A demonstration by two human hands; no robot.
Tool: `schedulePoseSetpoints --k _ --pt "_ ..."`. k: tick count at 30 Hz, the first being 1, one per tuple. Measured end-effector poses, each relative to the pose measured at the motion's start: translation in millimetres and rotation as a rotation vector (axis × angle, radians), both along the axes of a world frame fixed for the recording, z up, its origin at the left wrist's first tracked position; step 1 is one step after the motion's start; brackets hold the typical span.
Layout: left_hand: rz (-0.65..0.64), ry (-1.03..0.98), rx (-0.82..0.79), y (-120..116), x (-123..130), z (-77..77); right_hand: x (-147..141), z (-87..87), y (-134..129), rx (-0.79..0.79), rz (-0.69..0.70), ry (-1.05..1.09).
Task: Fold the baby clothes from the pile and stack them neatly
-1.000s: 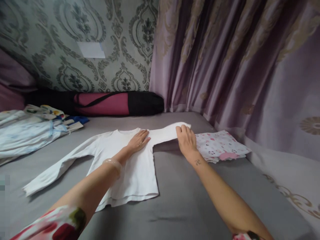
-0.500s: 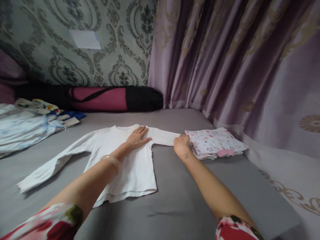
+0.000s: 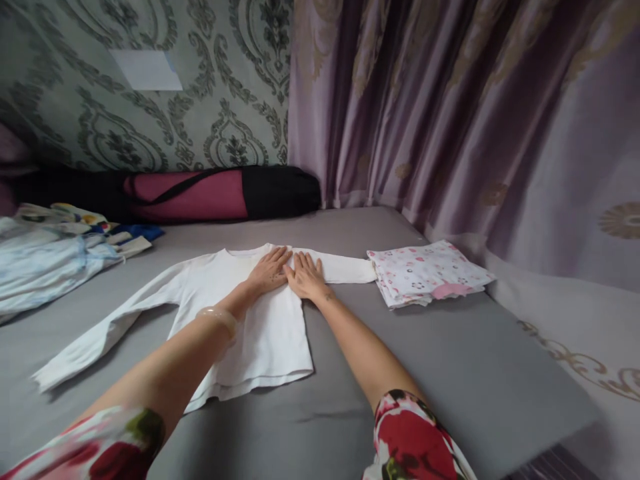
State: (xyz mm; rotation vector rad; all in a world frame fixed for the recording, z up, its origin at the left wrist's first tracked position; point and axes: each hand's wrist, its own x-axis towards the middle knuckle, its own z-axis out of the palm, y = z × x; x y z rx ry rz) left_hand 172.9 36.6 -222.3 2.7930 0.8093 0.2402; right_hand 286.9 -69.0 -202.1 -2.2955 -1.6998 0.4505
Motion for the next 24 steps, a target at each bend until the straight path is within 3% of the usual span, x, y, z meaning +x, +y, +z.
schedulePoseSetpoints --k 15,20,22,24 --pt "-0.001 -0.012 -0.007 -2.2 1.1 2.4 62.9 7.2 -59.2 -0.129 -0.360 -0.193" --pt "-0.016 0.066 -0.139 -7.4 -0.2 25.2 67.7 -1.4 -58.0 -0.144 -0.376 -0.265" --pt "-0.063 0.038 -0.198 -6.3 -15.0 38.5 68.1 -0.3 -55.5 -0.170 -0.376 -0.272" --pt "-0.095 -0.045 -0.202 -3.4 -45.2 51.5 68.8 5.6 -53.2 -0.192 -0.380 -0.276"
